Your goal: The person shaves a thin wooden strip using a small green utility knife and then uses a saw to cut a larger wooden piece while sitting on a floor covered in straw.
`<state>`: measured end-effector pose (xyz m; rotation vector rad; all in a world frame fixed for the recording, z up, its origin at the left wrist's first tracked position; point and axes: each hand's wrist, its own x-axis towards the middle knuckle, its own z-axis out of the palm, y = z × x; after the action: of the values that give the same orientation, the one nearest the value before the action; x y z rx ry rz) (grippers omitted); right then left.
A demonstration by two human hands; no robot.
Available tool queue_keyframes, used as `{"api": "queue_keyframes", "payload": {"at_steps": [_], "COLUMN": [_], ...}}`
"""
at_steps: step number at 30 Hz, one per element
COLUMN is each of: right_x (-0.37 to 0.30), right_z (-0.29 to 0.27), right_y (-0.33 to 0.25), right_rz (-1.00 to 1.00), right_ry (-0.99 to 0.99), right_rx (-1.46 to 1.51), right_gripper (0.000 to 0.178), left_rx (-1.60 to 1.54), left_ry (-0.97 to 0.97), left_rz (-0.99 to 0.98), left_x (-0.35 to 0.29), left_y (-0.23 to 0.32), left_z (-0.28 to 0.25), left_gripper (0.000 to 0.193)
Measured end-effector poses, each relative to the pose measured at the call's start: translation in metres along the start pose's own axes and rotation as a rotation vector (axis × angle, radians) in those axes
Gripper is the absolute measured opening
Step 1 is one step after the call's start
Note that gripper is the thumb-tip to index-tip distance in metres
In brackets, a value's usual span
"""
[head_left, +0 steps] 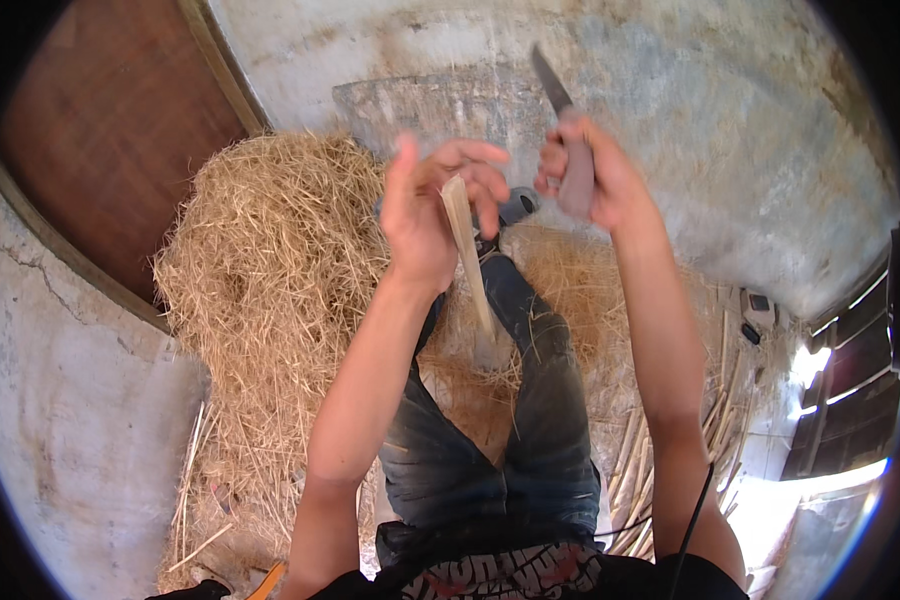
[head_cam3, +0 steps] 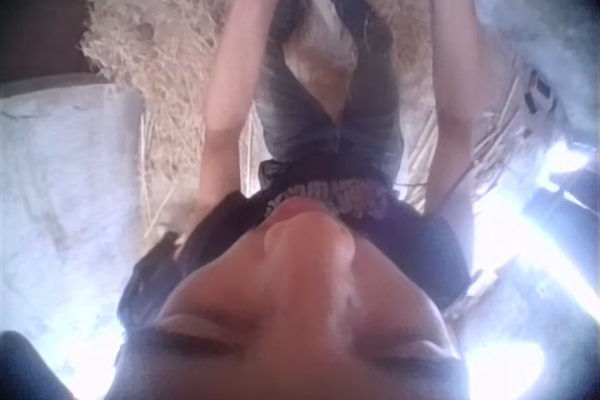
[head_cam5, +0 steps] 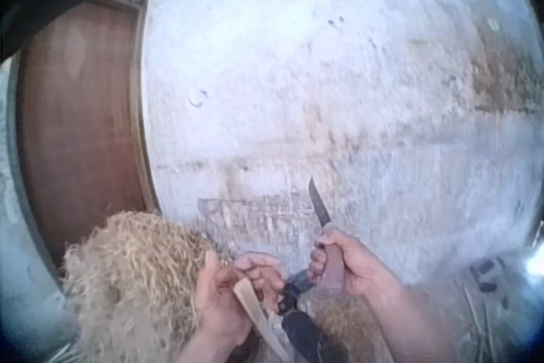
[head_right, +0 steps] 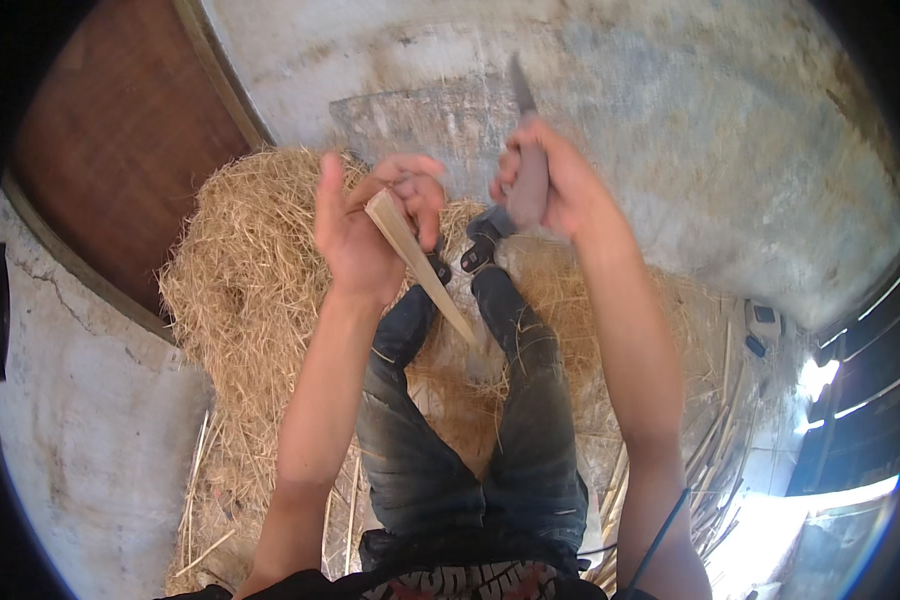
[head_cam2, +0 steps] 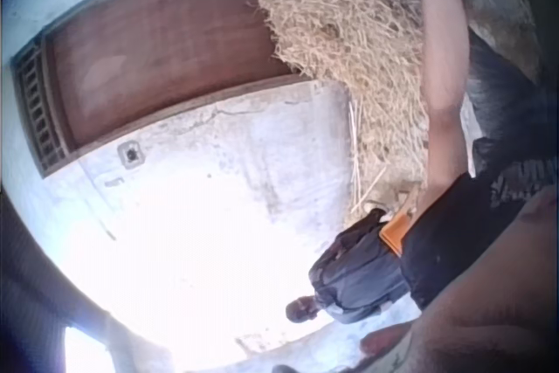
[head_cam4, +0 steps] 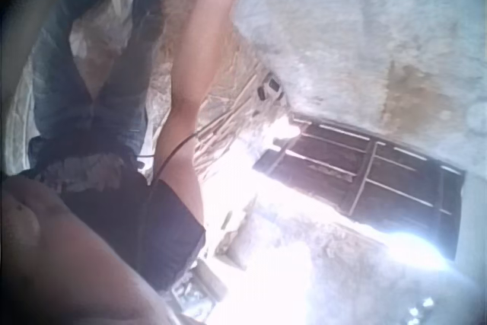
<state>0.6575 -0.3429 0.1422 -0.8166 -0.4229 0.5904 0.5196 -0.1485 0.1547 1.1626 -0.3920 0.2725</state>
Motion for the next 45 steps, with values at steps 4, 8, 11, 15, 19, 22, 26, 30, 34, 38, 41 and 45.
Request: {"api": "queue_keyframes", "payload": {"at_steps": [4, 8, 11, 15, 19, 22, 26, 30, 34, 38, 41, 45], "right_x": [-0.058, -0.109, -0.151, -0.169, -0.144, -0.132, -0.129, -0.127, -0.121, -0.122, -0.121, -0.127], "right_z": [-0.004, -0.001, 0.026, 0.069, 0.08, 0.09, 0.093, 0.086, 0.083, 0.087, 0.074, 0.097], "right_y": [0.046, 0.088, 0.145, 0.208, 0.245, 0.251, 0.254, 0.269, 0.276, 0.273, 0.27, 0.215], "right_rz": [0.023, 0.209, 0.241, 0.163, -0.013, -0.109, -0.14, -0.238, -0.34, -0.3, -0.226, -0.227], "right_ry": [0.2, 0.22, 0.304, 0.328, 0.363, 0.362, 0.384, 0.392, 0.242, 0.296, 0.384, 0.438], "right_rx": [-0.379, -0.46, -0.526, -0.353, -0.293, -0.305, -0.342, -0.5, -0.64, -0.433, -0.314, -0.204], "right_gripper": [0.03, 0.019, 0.018, 0.029, 0.031, 0.029, 0.037, 0.037, 0.034, 0.029, 0.026, 0.02], "left_rx": [0.072, 0.0, -0.093, -0.266, -0.687, -0.845, -1.331, -1.569, -1.667, -1.344, -1.357, -1.042], "left_ry": [0.09, 0.032, -0.01, 0.004, -0.046, -0.132, -0.232, -0.287, -0.291, -0.428, -0.41, -0.571], "left_rz": [0.312, 0.368, 0.43, 0.493, 0.409, 0.377, 0.298, 0.253, 0.159, 0.299, 0.278, 0.273], "left_x": [0.01, 0.012, 0.016, 0.005, -0.008, -0.009, -0.011, -0.012, -0.015, -0.02, -0.033, -0.049], "left_y": [0.004, 0.013, 0.007, 0.01, 0.018, 0.025, 0.022, 0.012, 0.008, 0.002, 0.012, 0.011], "left_z": [-0.004, -0.013, -0.015, -0.012, 0.0, -0.016, -0.032, -0.037, -0.027, -0.049, -0.056, -0.082], "left_gripper": [0.107, 0.114, 0.116, 0.114, 0.109, 0.097, 0.091, 0.088, 0.085, 0.048, 0.024, 0.038]}}
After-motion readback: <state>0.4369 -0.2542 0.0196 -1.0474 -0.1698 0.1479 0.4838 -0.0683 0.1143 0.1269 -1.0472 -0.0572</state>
